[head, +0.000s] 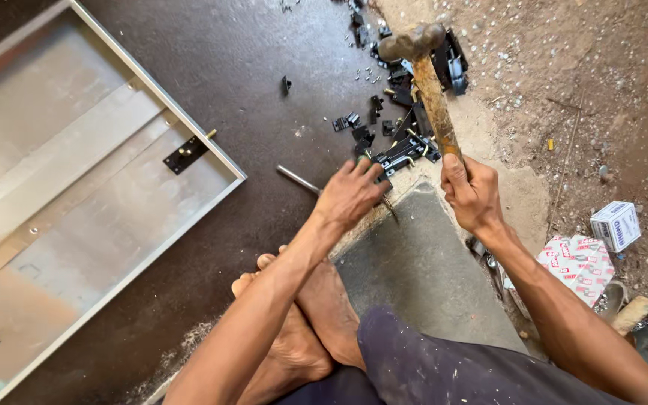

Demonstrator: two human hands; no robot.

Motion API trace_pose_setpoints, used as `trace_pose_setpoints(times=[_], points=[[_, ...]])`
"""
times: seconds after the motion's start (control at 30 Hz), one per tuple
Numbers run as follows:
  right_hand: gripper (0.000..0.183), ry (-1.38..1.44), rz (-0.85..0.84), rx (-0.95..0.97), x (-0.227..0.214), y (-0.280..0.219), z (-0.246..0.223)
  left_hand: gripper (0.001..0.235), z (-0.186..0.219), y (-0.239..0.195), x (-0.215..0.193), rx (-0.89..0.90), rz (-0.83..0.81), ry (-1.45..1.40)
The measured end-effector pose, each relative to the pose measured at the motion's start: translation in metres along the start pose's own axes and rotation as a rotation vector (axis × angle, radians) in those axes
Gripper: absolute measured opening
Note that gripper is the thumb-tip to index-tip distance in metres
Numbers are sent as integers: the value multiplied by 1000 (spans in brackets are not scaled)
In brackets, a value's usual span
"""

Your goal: The person attaches metal hinges to metal trays using a hammer. They position the hinge on the edge of the tray and strike it with the hammer to secure it, then move to the next tray in the stack.

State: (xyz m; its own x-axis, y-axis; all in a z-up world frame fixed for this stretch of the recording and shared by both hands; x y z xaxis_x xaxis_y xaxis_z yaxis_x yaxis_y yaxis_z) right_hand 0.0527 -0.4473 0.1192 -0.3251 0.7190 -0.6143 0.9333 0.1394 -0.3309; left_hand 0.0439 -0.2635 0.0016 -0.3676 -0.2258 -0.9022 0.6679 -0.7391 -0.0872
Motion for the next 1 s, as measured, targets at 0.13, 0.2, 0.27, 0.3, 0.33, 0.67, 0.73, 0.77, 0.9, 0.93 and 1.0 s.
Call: trace_pose_setpoints(times=[0.13, 0.2, 0.27, 0.3, 0.33, 0.67, 0.73, 0.77, 0.9, 0.93, 1.0], points=[[55, 139, -41, 83, 17, -3, 3, 29, -9, -15, -5, 162, 242, -60], [53, 142, -76, 111, 30, 1, -3, 21, -25, -41, -18, -36, 280, -350], [53, 134, -107, 131, 37, 0, -3, 27, -32, -68, -39, -78, 476, -827], [54, 132, -131, 130, 42, -1, -2, 33, -41, -90, -52, -27, 648, -1151], [55, 130, -154, 126, 47, -2, 0, 29, -53, -113, -63, -192, 693, -1144], [48, -139, -394, 118, 129, -20, -19, 31, -178, -219, -88, -442, 904, -368], [51, -227, -396, 57, 132, -26, -31, 32, -187, -217, -71, -487, 864, -405], [47, -189, -391, 99, 131, -28, -33, 32, -188, -215, -63, -532, 832, -450], [42, -50, -407, 134, 125, -21, -46, 28, -187, -218, -63, -569, 836, -344], [43, -13, -422, 108, 122, -13, -52, 29, -187, -219, -67, -559, 848, -328], [41, 263, -402, -48, 108, -6, -68, 32, -185, -218, -71, -545, 868, -306]])
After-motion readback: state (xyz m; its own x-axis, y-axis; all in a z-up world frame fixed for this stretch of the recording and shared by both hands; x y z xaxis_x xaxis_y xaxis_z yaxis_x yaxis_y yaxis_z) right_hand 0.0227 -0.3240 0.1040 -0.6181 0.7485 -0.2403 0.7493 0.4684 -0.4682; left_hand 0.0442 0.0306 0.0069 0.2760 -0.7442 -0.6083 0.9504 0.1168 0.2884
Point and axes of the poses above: each hand's wrist, its own y-axis towards the middle knuckle, its own x-axis out of the palm, z = x × y, the point moved 4 cm from there along y, towards the middle knuckle, and after that the axes turned 10 degrees about -z, right-handed, at the moved point
